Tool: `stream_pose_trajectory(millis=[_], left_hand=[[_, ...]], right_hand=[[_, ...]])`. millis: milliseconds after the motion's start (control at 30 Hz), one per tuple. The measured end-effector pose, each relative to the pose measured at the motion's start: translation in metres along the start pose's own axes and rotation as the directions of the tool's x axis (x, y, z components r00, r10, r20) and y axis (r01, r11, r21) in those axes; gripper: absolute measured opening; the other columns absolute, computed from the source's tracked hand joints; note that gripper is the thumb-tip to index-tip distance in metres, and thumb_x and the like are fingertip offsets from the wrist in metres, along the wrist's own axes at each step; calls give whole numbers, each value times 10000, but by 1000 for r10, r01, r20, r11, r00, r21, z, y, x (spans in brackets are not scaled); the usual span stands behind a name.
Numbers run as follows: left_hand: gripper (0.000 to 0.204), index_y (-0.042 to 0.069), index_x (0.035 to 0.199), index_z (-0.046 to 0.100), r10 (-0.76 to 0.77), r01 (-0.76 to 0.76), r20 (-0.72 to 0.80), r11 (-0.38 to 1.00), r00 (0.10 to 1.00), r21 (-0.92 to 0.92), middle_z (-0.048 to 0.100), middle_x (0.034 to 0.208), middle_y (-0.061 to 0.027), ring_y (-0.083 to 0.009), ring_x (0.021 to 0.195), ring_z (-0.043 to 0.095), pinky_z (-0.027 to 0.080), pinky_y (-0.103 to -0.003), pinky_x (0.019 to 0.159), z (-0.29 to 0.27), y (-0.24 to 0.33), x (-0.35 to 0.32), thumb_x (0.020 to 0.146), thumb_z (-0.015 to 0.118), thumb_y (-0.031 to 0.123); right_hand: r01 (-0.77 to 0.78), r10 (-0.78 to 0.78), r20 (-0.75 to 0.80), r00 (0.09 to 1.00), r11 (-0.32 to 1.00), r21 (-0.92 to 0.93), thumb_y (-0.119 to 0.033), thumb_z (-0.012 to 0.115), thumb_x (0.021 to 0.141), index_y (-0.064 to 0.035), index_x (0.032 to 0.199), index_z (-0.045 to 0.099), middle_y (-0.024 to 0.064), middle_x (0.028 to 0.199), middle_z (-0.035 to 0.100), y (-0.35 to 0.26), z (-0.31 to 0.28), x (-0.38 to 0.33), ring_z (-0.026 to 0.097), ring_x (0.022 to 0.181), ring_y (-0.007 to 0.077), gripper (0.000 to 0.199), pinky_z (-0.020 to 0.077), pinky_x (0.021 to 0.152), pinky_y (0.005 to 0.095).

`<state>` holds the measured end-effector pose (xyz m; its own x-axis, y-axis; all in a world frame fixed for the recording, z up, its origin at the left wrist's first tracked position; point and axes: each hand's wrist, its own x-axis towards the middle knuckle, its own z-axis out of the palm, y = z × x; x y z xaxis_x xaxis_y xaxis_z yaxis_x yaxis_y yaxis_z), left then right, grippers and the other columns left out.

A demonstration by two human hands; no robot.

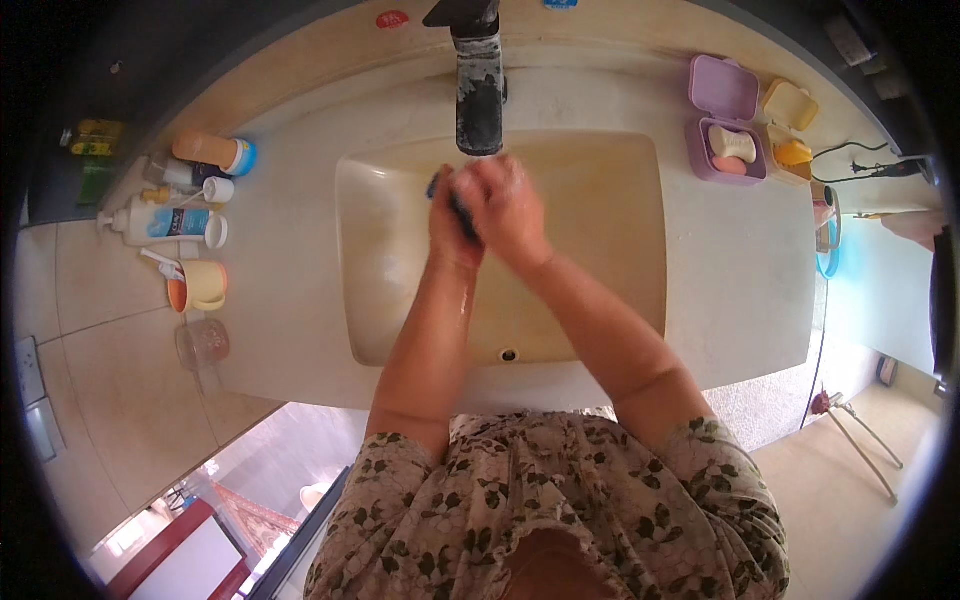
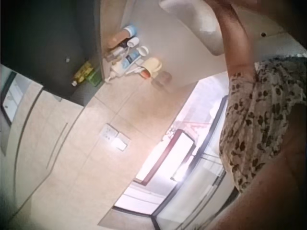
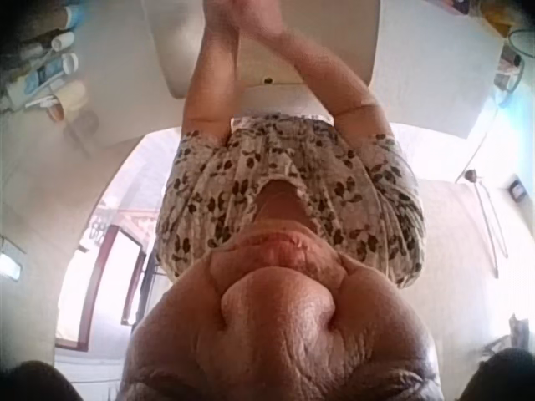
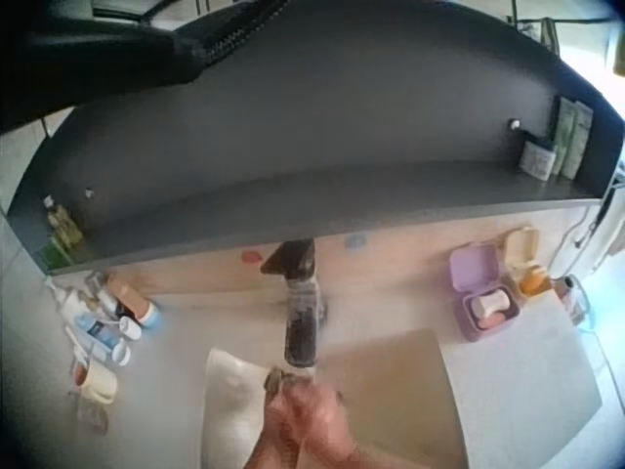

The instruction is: The person wipes a bathroom sink and countertop with a blue cloth, then rinses and wrings the cloth under running water. They continue wiping the sink basin and faucet area, then walk to the living room and wipe their hands with the cloth before returning to the sink.

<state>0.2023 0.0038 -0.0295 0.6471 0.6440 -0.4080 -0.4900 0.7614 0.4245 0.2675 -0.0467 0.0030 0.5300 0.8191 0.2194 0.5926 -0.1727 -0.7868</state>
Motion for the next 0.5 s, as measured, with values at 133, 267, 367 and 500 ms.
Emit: stream_pose_trajectory(millis=[133,267,367,500], left_hand=[[275,116,943,569,100,-97,-122,995,987,34,626,843,-9,-139,728,619,504,-308,650,12,-3,-10,881,548,383],[281,115,1048,575,54,14,-252,965,966,261,632,946,-3,-153,866,612,485,-299,699,46,-13,-15,863,600,325],[282,80,1057,583,113,-83,-82,948,990,308,635,983,-26,-168,896,612,484,-316,764,45,-2,-14,850,611,269],[300,28,1092,581,188,-193,57,872,980,449,632,1025,-72,-211,962,604,473,-349,862,20,9,-5,840,592,191]], right_hand=[[-56,56,-1,998,997,54,-278,550,873,-31,984,591,177,903,606,0,7,-8,589,839,317,274,483,744,406],[-417,442,129,888,651,634,-396,531,891,5,935,604,139,811,639,57,-1,41,615,764,245,410,481,682,370],[-614,399,501,768,235,754,-360,558,895,-34,942,610,59,857,633,45,-22,18,589,801,160,334,473,687,306],[-560,334,467,819,284,779,-222,634,860,-92,983,598,38,882,623,58,-28,24,566,791,114,183,469,705,274]])
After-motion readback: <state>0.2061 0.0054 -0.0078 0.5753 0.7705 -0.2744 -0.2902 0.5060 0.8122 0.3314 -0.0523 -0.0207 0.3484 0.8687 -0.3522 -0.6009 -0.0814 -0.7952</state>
